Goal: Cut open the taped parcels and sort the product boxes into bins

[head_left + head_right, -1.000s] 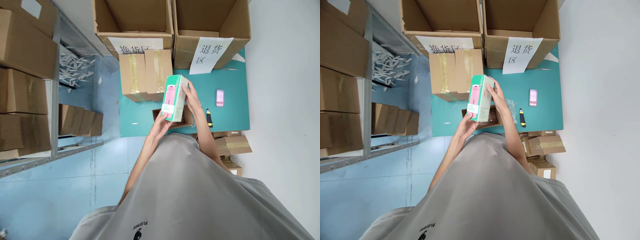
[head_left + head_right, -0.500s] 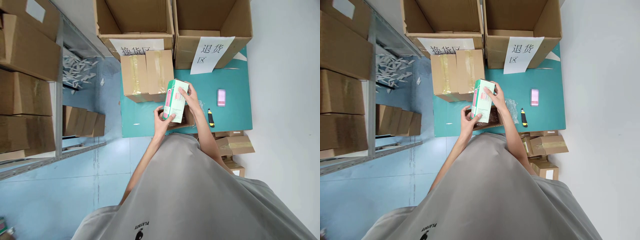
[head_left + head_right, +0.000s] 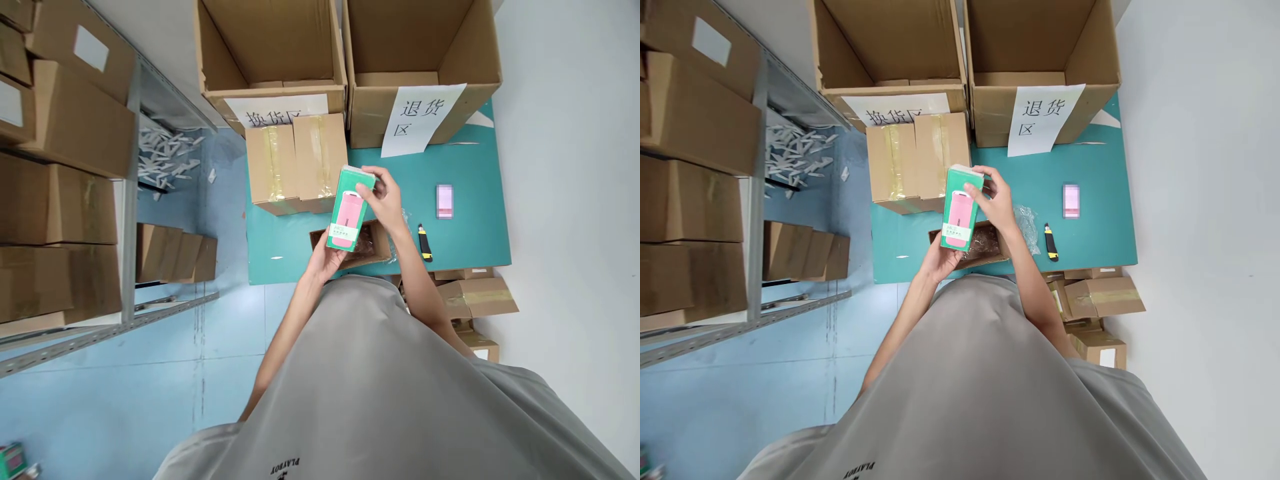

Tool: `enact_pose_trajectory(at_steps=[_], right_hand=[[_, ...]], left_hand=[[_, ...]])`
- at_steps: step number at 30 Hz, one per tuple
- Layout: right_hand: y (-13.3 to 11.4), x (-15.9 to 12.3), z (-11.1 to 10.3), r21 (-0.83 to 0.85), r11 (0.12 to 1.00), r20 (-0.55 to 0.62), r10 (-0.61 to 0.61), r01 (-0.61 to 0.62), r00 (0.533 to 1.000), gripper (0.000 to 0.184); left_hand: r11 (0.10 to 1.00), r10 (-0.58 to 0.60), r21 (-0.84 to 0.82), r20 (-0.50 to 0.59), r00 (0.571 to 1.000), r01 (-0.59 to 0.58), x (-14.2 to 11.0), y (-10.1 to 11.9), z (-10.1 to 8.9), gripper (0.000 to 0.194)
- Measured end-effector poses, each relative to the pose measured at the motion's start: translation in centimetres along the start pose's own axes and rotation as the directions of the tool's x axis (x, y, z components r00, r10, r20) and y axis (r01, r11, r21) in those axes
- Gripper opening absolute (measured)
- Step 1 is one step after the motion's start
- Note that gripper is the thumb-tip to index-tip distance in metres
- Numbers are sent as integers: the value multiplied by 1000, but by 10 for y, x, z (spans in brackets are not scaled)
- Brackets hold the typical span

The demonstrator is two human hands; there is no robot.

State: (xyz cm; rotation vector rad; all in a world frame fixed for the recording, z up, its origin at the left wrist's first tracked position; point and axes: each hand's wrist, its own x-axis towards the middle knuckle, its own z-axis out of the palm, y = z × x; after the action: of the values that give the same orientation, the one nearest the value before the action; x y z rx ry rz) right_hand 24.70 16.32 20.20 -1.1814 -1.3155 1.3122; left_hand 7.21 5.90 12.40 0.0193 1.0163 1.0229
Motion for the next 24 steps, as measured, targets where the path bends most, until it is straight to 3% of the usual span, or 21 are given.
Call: enact_pose_trajectory(at_steps=[4,7,9,11,14,18,24], right_hand=[[-18,-31,1,-79,997,85,-18,25,996,75],[-19,-51,0,-164,985,126,-40,61,991,90],[-9,-60,0,-198,979,96,-25,44,995,107],[9,-64,3,-135,989,89,63,-51,994,116],[35,-64,11,38,982,48,182,-184,982,104],[43,-48,20,89,972,53,213,-217,976,100],[16,21,27,45,970,295,214,-237,931,96]], left_hand=[[999,15,46,-52,999,-13,15,4,6,28],[997,64,50,-12,998,-64,10,13,11,28],[994,95,48,32,995,-97,-1,19,12,39],[990,83,103,142,986,-98,-13,24,10,55],[948,118,267,221,968,-176,-24,34,4,66],[894,147,388,216,965,-223,-19,52,2,73],[887,319,321,98,943,-333,19,96,18,90]])
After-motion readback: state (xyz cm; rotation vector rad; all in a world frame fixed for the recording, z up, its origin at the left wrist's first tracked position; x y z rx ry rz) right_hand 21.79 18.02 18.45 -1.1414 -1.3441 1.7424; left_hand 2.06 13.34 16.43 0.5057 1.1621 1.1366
